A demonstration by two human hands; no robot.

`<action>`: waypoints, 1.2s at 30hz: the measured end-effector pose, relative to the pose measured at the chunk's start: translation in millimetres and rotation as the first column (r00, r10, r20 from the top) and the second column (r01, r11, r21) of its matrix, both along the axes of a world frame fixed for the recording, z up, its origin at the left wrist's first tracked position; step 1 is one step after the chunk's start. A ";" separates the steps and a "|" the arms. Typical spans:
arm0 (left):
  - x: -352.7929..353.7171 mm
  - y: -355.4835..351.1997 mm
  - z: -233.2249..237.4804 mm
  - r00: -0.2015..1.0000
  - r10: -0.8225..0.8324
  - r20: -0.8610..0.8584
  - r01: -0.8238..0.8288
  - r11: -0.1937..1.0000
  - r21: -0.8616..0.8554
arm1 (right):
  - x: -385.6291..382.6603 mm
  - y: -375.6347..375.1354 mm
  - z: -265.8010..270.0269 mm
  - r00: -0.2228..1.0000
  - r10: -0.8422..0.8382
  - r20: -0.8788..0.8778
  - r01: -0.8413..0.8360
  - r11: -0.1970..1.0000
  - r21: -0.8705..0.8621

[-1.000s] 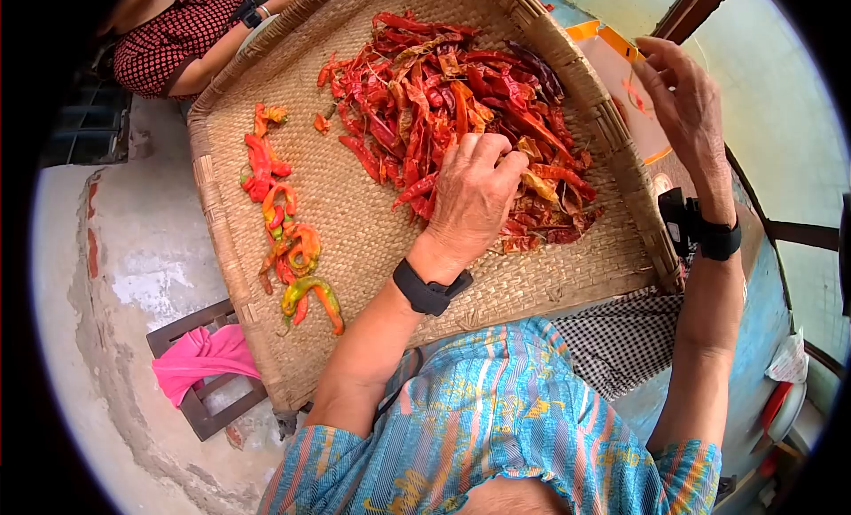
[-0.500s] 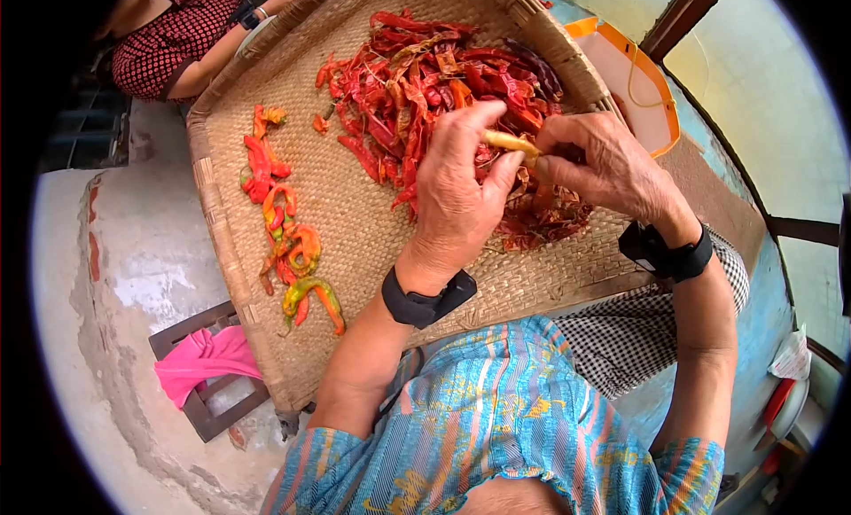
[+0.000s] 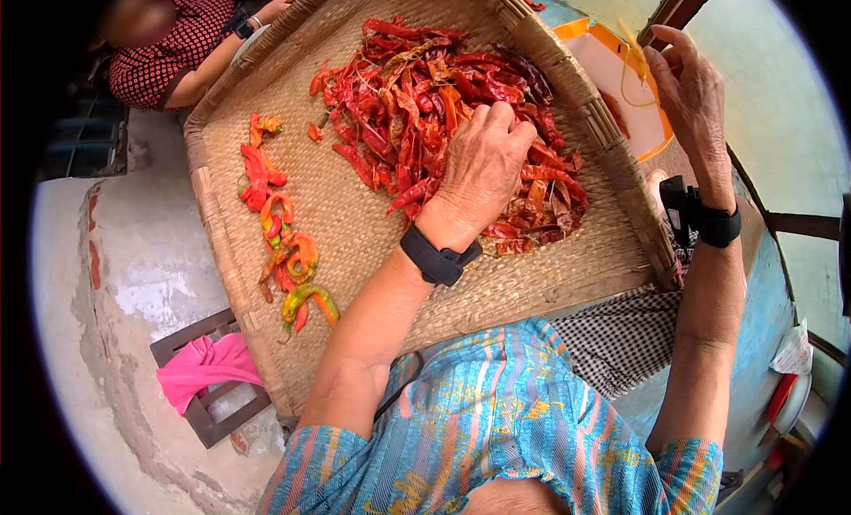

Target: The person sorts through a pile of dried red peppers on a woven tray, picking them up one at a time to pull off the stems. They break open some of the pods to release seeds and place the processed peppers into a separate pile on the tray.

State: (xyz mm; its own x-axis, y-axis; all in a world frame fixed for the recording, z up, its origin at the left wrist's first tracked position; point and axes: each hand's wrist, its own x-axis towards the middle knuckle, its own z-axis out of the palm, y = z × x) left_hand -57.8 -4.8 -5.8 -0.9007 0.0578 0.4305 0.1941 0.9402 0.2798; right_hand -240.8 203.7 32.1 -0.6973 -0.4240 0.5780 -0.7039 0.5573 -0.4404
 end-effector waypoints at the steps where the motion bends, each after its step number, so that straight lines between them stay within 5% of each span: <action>1: 3.2 0.1 0.2 1.000 -0.003 -0.002 0.003 1.000 -0.001 | 6.2 -3.5 3.4 1.000 -0.003 -0.002 0.003 1.000 -0.001; 5: 24.6 -3.3 5.3 0.999 -0.050 -0.011 0.051 0.990 0.135 | 40.9 -23.5 22.0 0.966 0.200 0.164 -0.200 0.980 -0.017; 8: 48.5 -1.4 20.2 0.998 0.059 0.029 -0.065 0.884 0.462 | 52.7 -32.9 16.6 0.901 0.418 0.119 -0.416 0.908 -0.044; 9: 54.4 -2.4 22.0 0.998 0.062 0.027 -0.067 0.886 0.460 | 59.3 -37.7 14.5 0.828 0.479 0.293 -0.478 0.875 -0.078; 11: 62.7 -3.9 23.2 0.996 0.070 0.060 -0.092 0.753 0.652 | 80.3 -44.4 23.8 0.696 0.523 0.492 -0.577 0.815 -0.049; 12: 64.4 -1.2 21.3 0.995 0.045 0.089 -0.098 0.597 0.796 | 85.4 -47.5 23.0 0.657 0.577 0.486 -0.647 0.762 -0.028; 15: 62.4 5.7 27.1 0.993 0.048 0.111 -0.120 0.468 0.875 | 92.6 -57.3 3.2 0.540 0.762 0.358 -0.802 0.595 -0.057; 18: 55.0 0.9 24.0 0.994 0.028 0.105 -0.104 0.526 0.844 | 89.6 -56.1 4.4 0.558 0.709 0.431 -0.790 0.614 0.012; 21: 38.3 -7.4 34.7 0.991 0.056 0.124 -0.133 0.584 0.801 | 83.0 -50.1 26.0 0.682 0.522 0.513 -0.613 0.790 0.010; 23: 21.0 -20.6 40.7 0.997 0.076 0.033 -0.083 0.933 0.350 | 70.0 -41.2 35.7 0.745 0.407 0.529 -0.472 0.881 -0.013; 24: 12.3 -25.1 42.2 0.998 0.049 0.044 -0.059 0.967 0.249 | 53.0 -35.7 24.5 0.793 0.430 0.432 -0.424 0.898 -0.115; 25: 2.5 -28.6 39.8 0.998 0.048 0.042 -0.057 0.967 0.246 | 41.2 -33.0 20.1 0.838 0.434 0.330 -0.379 0.899 -0.220; 26: -7.7 -30.7 33.9 1.000 -0.002 0.023 -0.002 0.987 0.159 | 31.8 -21.5 24.0 0.848 0.326 0.418 -0.262 0.943 -0.204; 30: -31.0 -28.8 15.8 0.995 -0.052 0.080 0.053 0.999 -0.009 | 5.2 -3.3 13.3 0.954 0.050 0.295 -0.035 0.998 -0.055; 32: -35.0 -25.4 10.9 0.997 -0.040 0.059 0.042 0.998 -0.040 | 14.3 -7.6 21.4 0.962 -0.191 0.195 0.146 0.964 0.224; 35: -36.9 -27.3 14.9 0.982 -0.051 0.183 0.063 0.996 -0.063 | 17.0 -11.7 12.4 0.994 -0.035 0.103 0.013 0.978 0.209; 36: -31.8 -26.0 15.5 0.992 -0.103 0.069 0.105 0.994 -0.027 | 22.0 -13.7 15.7 0.994 -0.003 0.113 -0.017 0.985 0.174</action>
State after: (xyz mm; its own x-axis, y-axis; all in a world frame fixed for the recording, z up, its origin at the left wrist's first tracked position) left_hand -89.6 -30.9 9.7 -0.9161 0.1648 0.3656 0.2727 0.9244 0.2668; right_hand -218.8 190.1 47.8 -0.7502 -0.5165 0.4128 -0.6597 0.6276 -0.4135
